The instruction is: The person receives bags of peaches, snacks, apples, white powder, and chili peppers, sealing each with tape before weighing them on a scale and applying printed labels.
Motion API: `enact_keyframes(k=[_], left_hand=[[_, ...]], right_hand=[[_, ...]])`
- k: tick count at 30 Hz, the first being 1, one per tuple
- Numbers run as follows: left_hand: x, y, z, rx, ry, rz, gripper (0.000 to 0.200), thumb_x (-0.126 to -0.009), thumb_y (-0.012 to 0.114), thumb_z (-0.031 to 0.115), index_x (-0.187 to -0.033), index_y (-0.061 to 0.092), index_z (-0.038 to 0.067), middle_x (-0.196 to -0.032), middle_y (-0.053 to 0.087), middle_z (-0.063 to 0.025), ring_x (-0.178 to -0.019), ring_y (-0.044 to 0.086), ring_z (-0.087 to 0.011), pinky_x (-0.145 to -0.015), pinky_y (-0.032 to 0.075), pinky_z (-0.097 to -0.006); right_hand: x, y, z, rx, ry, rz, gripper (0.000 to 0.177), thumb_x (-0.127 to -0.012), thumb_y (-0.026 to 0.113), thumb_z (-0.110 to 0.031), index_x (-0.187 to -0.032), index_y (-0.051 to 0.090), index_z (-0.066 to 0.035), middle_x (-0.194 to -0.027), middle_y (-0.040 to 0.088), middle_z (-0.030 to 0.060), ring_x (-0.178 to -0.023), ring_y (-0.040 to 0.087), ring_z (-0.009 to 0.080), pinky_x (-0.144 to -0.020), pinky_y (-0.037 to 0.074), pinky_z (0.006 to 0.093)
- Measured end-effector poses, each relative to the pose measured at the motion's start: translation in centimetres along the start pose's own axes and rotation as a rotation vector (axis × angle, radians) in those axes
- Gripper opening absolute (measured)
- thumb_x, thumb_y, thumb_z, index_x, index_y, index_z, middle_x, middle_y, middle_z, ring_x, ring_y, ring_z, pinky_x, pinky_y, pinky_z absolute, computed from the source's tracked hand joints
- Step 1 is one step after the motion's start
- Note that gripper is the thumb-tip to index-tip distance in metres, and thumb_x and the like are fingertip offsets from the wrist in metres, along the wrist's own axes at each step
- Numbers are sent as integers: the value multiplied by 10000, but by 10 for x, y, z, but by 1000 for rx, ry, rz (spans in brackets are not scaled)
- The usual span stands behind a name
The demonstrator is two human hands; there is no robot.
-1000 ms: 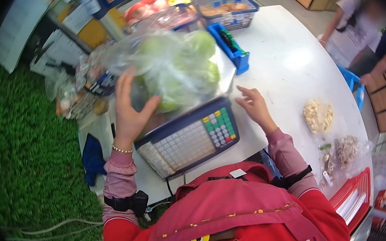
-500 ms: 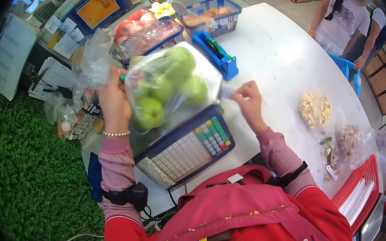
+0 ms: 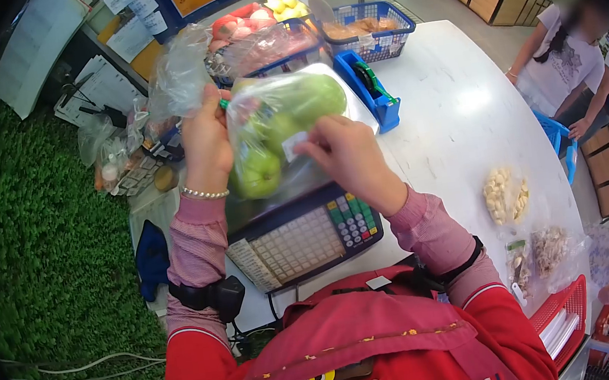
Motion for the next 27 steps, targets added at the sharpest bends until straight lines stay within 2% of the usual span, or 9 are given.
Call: enact_keyframes(k=[1, 3, 6, 12, 16, 17, 20, 22, 27], left_hand=[[-1, -2, -2, 4, -8, 35, 134, -979, 559, 159, -958, 580, 29, -852, 607, -62, -778, 617, -174, -706, 543, -339], [-1, -4, -4, 17, -19, 65, 137, -980, 556, 159, -950, 577, 27, -848, 603, -65, -770, 618, -181, -698, 547, -344], [0, -3, -8, 62, -38, 71, 153, -984, 547, 161, -941, 569, 17, -844, 595, -77, -759, 619, -195, -692, 554, -357], [3, 2, -15, 48, -64, 7, 211, -997, 526, 187, -894, 577, 10, -846, 592, -87, -759, 621, -205, -703, 555, -360], [10, 11, -7, -85, 13, -56, 235, -989, 550, 227, -912, 615, 14, -883, 603, -50, -816, 605, -165, -718, 533, -331], [16, 18, -4, -159, 60, -79, 238, -985, 562, 240, -935, 631, 17, -911, 613, -36, -856, 595, -145, -751, 517, -321], [29, 19, -3, -429, 185, -94, 249, -973, 585, 277, -1038, 651, 45, -1050, 619, -14, -962, 548, -114, -850, 446, -295], [44, 28, 7, -519, 201, -113, 291, -971, 594, 240, -1151, 619, 12, -1175, 590, -63, -1055, 534, -155, -937, 414, -319], [76, 15, 13, -825, 354, -89, 355, -952, 554, 73, -1284, 486, -34, -1257, 563, -129, -1118, 542, -231, -985, 407, -369]], right_hand=[[-3, 0, 0, 2, -5, -3, 229, -830, 744, -172, -769, 611, 5, -643, 594, 101, -520, 559, 151, -490, 434, 288], [-5, -2, 18, 95, 174, -84, 260, -779, 767, -234, -730, 619, -26, -662, 620, 142, -608, 613, 351, -540, 465, 392], [2, -24, 49, 9, 295, 56, 280, -788, 766, -247, -701, 620, -25, -627, 620, 142, -557, 593, 353, -523, 460, 395], [45, -50, 69, -99, 424, 134, 218, -827, 722, -134, -698, 597, -10, -571, 576, 64, -497, 517, 119, -496, 421, 287], [34, -56, 31, -79, 193, 154, 111, -774, 718, -91, -820, 636, -30, -788, 591, 111, -705, 609, 254, -601, 478, 352], [24, -59, 8, 9, 23, 159, 158, -782, 723, -72, -922, 667, -27, -862, 614, 108, -800, 596, 226, -652, 466, 321], [-4, -35, -35, -16, -157, 113, 576, -737, 752, -194, -1240, 537, -15, -1148, 546, 195, -1105, 526, 384, -926, 441, 447], [-20, -7, -49, -43, -214, 17, 653, -681, 786, -250, -1220, 506, -10, -1160, 531, 182, -1171, 483, 377, -982, 391, 483], [-31, 36, -35, 157, -321, -14, 321, -741, 713, -257, -987, 595, -89, -1062, 566, 119, -1073, 517, 324, -907, 421, 448]])
Point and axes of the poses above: each hand's wrist, its own x-axis away from the middle knuckle, its own y-axis out of the palm, z = x × y, the point moved 9 cm from there along -x, towards the middle knuckle
